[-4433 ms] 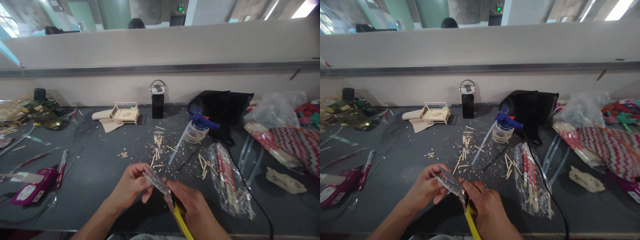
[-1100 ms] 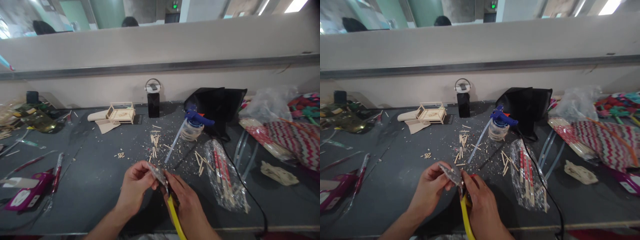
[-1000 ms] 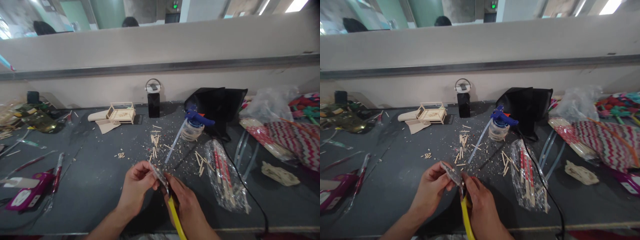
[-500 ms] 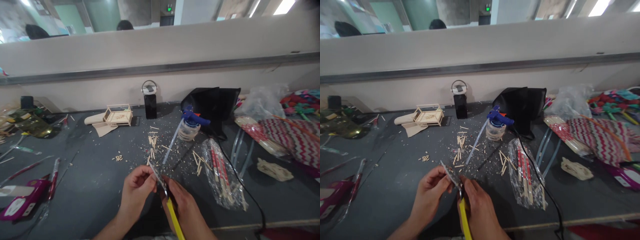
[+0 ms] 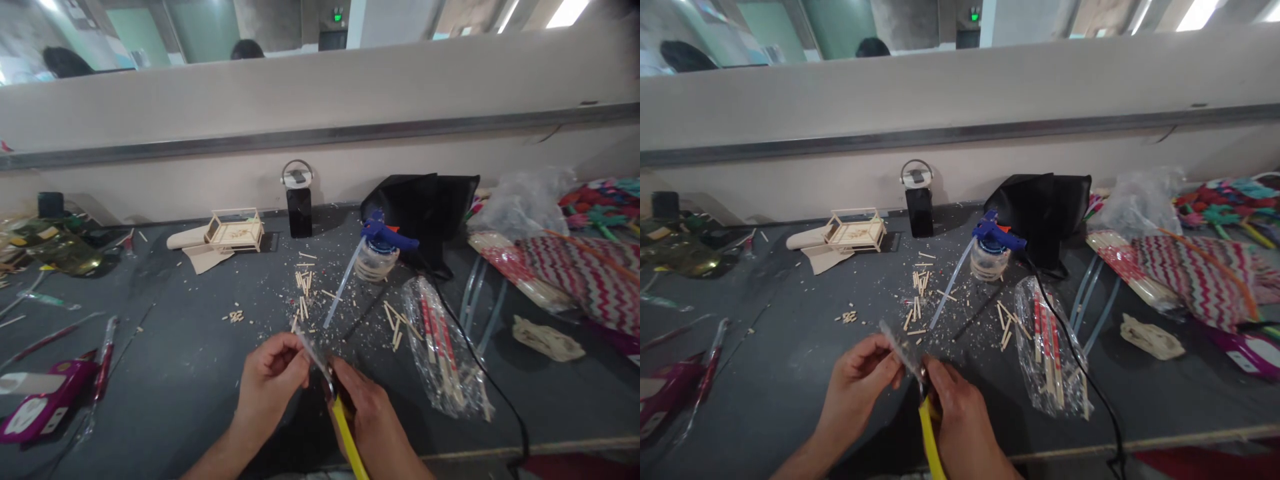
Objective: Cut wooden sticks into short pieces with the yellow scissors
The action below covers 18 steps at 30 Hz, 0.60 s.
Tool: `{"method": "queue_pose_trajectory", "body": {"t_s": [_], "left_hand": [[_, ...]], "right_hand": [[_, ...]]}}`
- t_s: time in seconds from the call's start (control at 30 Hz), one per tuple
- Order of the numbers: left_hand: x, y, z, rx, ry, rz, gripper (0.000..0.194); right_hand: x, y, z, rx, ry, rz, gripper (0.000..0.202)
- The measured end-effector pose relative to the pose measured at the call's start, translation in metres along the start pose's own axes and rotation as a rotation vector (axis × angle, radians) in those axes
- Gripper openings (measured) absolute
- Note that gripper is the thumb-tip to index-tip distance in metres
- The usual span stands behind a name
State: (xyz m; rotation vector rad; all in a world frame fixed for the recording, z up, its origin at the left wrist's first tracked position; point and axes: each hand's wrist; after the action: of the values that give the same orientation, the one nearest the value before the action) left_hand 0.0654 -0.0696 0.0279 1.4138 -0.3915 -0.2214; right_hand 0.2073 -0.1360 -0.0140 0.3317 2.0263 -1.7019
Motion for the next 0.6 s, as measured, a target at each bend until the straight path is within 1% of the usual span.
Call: {"method": "queue_pose_trajectory", "body": {"t_s": [0.1,0.17,0.27,0.33,0.47,0.6], "left_hand": [[0.0,0.001,-0.001,0.005,0.012,-0.018,0.013],[-0.001,0.003,-0.002,0.008,0.008,-0.013,0.015],[-0.005,0.007,-0.003,0.018,-0.01,-0.007,0.017],[-0.008,0.011,-0.004,0.02,-0.032,-0.033,0.019],[-0.012,0.016,-0.003,0.019,-0.083,-0.13,0.021],[-0.015,0.014,0.0,0.043,-0.161,-0.195,0.024]], "right_hand": [[0.004,0.002,0.0,0.016,0.032,-0.057,0.034],[0.005,0.002,0.0,0.03,0.094,-0.053,0.026],[0.001,0.002,0.0,0.031,0.147,-0.037,0.023],[-0.003,0.001,0.001,0.02,0.131,-0.019,0.025],[-0.007,-0.002,0.004,0.019,0.049,0.045,0.031],[-0.009,-0.006,0.004,0.009,0.025,0.121,0.035]]}}
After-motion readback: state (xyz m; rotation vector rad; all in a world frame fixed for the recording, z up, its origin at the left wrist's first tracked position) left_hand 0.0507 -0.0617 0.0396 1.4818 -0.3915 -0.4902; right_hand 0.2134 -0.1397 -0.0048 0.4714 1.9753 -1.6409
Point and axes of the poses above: each hand's wrist, its own z-axis away from the middle knuckle, its own x-axis out of the palm, y = z × x, and after that the axes turned 10 degrees about -y, right-handed
